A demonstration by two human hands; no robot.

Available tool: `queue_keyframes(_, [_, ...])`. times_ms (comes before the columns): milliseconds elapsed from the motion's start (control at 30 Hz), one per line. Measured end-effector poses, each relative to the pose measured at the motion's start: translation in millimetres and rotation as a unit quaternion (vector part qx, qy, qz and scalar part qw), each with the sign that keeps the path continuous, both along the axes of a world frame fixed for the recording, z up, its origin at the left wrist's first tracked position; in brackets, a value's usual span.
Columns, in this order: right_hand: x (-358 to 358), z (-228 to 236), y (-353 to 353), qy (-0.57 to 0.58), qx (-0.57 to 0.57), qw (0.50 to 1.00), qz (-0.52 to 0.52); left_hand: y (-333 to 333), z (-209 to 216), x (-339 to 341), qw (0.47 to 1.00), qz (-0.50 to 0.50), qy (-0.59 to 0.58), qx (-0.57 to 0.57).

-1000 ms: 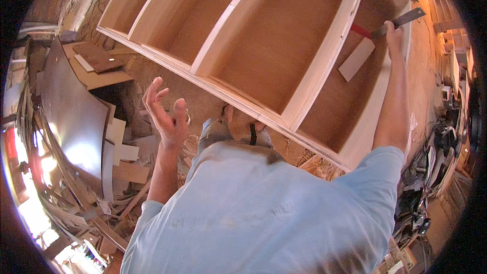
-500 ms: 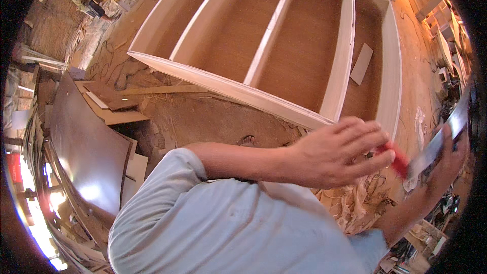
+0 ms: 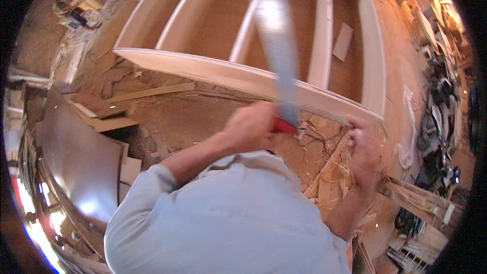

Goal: The person fits wooden dividers into a cabinet frame, uses pliers to trim a piece of wood, marks measurements with a pencil and square, and places small wooden blocks inside the compartments.

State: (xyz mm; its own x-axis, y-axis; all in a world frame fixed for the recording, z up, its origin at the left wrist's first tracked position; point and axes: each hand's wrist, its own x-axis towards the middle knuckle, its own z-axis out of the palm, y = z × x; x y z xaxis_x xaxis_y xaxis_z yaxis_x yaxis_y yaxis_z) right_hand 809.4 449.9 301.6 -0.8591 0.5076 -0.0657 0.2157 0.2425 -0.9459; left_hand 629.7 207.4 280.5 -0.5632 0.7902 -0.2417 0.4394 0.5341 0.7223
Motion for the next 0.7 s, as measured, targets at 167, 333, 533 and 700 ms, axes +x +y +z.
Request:
queue_keyframes(167, [-13, -21, 9, -0.141, -0.025, 0.988, 0.059, -53, -58, 13, 0.952, 0.234, 0.180, 0.079])
queue_keyframes(333, [-29, -68, 36, -0.003, -0.083, 0.996, 0.034, -46, -92, 29, 0.902, 0.316, 0.276, 0.105])
queue_keyframes(533, [-66, -69, 62, 0.035, -0.081, 0.993, 0.077, -20, -98, 20, 0.879, 0.341, 0.246, 0.223])
queue_keyframes(700, [-94, -70, 67, 0.083, 0.155, 0.971, 0.159, -23, -108, -3, 0.869, 0.359, 0.232, 0.249])
